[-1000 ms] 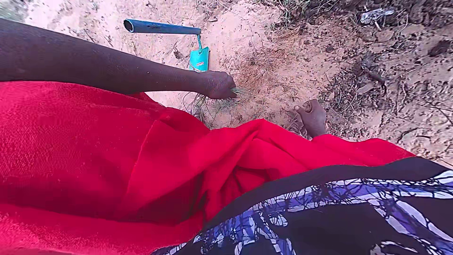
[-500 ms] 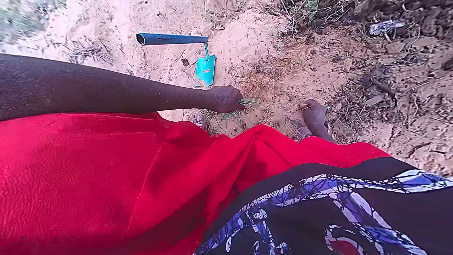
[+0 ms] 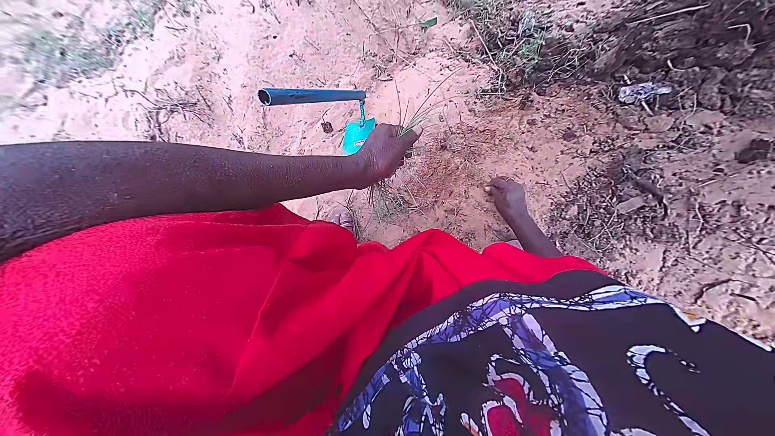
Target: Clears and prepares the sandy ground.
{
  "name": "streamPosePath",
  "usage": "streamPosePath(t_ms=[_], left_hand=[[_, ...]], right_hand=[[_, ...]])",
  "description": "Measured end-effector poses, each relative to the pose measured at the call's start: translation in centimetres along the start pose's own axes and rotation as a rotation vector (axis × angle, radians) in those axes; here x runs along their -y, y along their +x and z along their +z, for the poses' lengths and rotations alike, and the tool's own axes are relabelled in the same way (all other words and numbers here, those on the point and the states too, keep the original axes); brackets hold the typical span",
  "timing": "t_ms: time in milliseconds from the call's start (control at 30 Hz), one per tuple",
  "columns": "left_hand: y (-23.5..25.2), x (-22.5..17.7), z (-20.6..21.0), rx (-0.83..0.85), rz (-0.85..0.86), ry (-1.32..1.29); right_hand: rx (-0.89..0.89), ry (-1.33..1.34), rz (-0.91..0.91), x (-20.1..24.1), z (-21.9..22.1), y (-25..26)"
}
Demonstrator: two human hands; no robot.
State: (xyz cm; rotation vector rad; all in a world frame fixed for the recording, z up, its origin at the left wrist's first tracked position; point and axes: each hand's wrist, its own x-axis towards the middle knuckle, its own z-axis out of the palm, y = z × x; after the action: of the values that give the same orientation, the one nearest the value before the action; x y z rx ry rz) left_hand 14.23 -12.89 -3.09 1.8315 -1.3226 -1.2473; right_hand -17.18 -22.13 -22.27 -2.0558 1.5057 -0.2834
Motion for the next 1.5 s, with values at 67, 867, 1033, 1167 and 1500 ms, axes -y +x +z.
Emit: streamPosePath(t_ms=[67,867,1033,1167,1500], left_hand=[[0.1,-0.3,0.0,0.021,-0.001,0.005],[3.4,-7.4,5.7,0.040,-0.191,-0.368],[2.7,-6.9,8.2,0.266,-0.164,-0.251],[1.4,-7.5,8.7,0.474,-0.075,0.004],[4.5,-6.6,12.2,0.696,0.361,0.427]], right_hand=[[0.022,0.096,0.078,-0.1,-0.2,0.2],[0.118,0.905,0.098,20.7,-9.7,-6.3],[-0.108,0.960,0.205,19.4,-5.7,-5.5],[-0.187,1.329,0.308,17.7,-4.6,-5.8],[-0.242,1.660,0.407,14.6,-7.0,-8.1]])
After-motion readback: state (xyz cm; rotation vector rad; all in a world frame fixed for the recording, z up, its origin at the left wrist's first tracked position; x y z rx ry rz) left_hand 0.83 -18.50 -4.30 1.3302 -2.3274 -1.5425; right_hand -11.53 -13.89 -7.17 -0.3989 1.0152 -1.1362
